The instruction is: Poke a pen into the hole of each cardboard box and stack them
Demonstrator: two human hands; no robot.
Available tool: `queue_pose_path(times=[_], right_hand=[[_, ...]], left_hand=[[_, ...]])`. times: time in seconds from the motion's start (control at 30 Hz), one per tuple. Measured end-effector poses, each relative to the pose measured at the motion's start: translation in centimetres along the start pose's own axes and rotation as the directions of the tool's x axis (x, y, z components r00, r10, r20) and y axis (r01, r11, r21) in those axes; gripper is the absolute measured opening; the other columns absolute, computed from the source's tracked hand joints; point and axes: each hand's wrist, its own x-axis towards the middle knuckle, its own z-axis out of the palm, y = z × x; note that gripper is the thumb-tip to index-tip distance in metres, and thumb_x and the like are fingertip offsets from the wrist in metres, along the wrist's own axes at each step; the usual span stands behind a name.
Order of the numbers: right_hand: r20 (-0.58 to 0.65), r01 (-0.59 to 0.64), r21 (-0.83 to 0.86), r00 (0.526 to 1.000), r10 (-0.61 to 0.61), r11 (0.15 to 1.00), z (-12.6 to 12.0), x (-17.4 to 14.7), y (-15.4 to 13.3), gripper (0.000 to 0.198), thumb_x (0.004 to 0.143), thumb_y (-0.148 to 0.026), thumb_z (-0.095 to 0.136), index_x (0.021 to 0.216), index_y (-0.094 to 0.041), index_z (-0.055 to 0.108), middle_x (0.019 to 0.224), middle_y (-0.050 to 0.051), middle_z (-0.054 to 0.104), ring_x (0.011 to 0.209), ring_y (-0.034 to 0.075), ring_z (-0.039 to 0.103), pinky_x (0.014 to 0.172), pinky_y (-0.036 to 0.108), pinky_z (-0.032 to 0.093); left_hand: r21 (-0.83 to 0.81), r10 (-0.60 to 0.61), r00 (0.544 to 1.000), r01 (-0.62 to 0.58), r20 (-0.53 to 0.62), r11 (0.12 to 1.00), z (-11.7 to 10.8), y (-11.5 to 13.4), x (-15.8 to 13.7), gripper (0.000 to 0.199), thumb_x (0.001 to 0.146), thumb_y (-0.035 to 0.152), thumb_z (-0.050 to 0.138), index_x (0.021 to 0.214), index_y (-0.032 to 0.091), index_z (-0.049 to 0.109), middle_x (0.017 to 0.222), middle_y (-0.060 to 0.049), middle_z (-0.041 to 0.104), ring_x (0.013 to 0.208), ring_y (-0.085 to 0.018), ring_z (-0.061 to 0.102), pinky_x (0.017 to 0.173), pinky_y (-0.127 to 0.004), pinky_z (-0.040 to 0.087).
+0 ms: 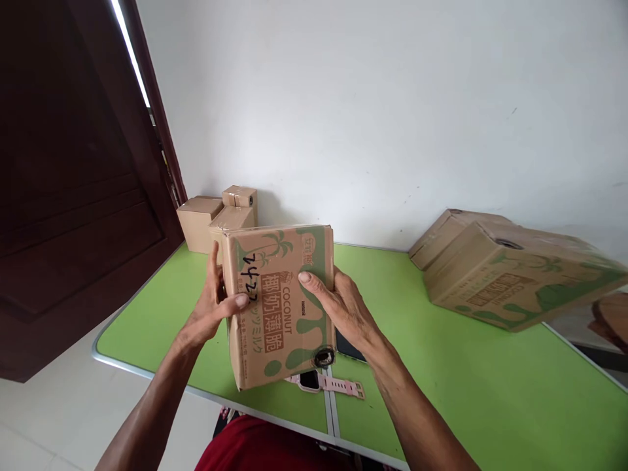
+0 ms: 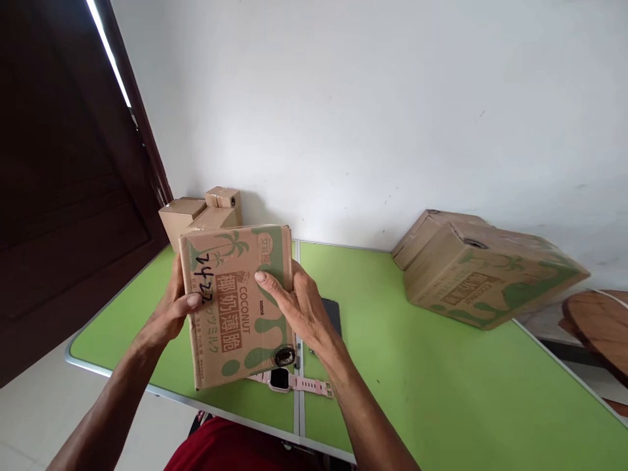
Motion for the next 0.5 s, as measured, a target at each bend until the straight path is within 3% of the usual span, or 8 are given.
queue_pose_path(times=[0.07,0.13,0.17,0.23,0.33,0.43,0.5], right_hand=[[-0.045,-0.024,0.056,0.999,0.026,0.998,0.3,-0.4,0.9,0.070,0.093,-0.079,0.069,0.142,-0.029,0.063,0.135,0.014,0.071,0.113,0.035,0.069,0.089,0.050,0.063],[-0.180,-0.047,0.104,0.981,0.066,0.993,0.7,-1.1,2.5,0.099,0.086,-0.083,0.073,0.165,-0.032,0.041,0.172,0.018,0.044,0.147,0.042,0.054,0.108,0.060,0.058],[-0.256,-0.058,0.133,0.962,0.091,0.989,0.9,-1.6,3.4,0.110,0.083,-0.085,0.073,0.170,-0.033,0.031,0.180,0.018,0.031,0.157,0.043,0.043,0.115,0.064,0.053],[-0.336,-0.067,0.236,0.931,0.146,0.969,1.7,-2.6,5.1,0.116,0.084,-0.086,0.071,0.173,-0.031,0.022,0.183,0.019,0.024,0.163,0.042,0.036,0.123,0.067,0.045],[-0.240,-0.069,0.446,0.951,0.194,0.892,3.5,-3.7,6.7,0.097,0.091,-0.082,0.067,0.168,-0.032,0.035,0.177,0.016,0.042,0.158,0.040,0.047,0.121,0.062,0.049],[-0.094,-0.092,0.576,0.980,0.177,0.813,4.9,-3.9,6.7,0.085,0.090,-0.090,0.059,0.157,-0.037,0.054,0.167,0.011,0.059,0.149,0.040,0.059,0.107,0.058,0.061],[-0.081,-0.079,0.608,0.984,0.160,0.790,5.0,-3.9,6.1,0.088,0.087,-0.095,0.058,0.156,-0.039,0.057,0.162,0.010,0.064,0.146,0.042,0.061,0.102,0.058,0.064]], left_hand=[[-0.095,0.015,0.992,-0.027,-0.121,0.995,0.5,-0.8,0.0,0.122,0.065,0.042,0.101,0.170,0.034,0.039,0.147,-0.009,0.071,0.143,-0.041,0.063,0.119,-0.050,0.052],[-0.203,0.018,0.976,-0.063,-0.216,0.977,1.0,-1.5,0.1,0.114,0.064,0.048,0.102,0.163,0.034,0.047,0.144,-0.008,0.074,0.138,-0.039,0.067,0.115,-0.048,0.055],[-0.248,0.020,0.966,-0.086,-0.258,0.965,1.3,-1.8,0.2,0.106,0.063,0.049,0.102,0.156,0.033,0.054,0.141,-0.007,0.075,0.136,-0.039,0.068,0.113,-0.047,0.056],[-0.308,0.013,0.942,-0.122,-0.335,0.944,1.8,-2.3,0.3,0.085,0.062,0.052,0.101,0.137,0.030,0.067,0.128,-0.006,0.080,0.128,-0.037,0.073,0.108,-0.045,0.058],[-0.344,0.003,0.905,-0.165,-0.426,0.924,2.9,-3.1,0.0,0.057,0.067,0.060,0.093,0.111,0.027,0.076,0.105,-0.002,0.083,0.110,-0.033,0.077,0.100,-0.042,0.061],[-0.311,0.037,0.871,-0.214,-0.490,0.926,3.9,-4.2,-0.8,0.049,0.073,0.066,0.086,0.105,0.029,0.077,0.097,0.001,0.082,0.105,-0.030,0.076,0.094,-0.038,0.060],[-0.276,0.066,0.855,-0.238,-0.515,0.931,4.0,-5.0,-1.5,0.052,0.074,0.070,0.083,0.108,0.031,0.077,0.096,0.001,0.081,0.109,-0.030,0.074,0.092,-0.036,0.059]])
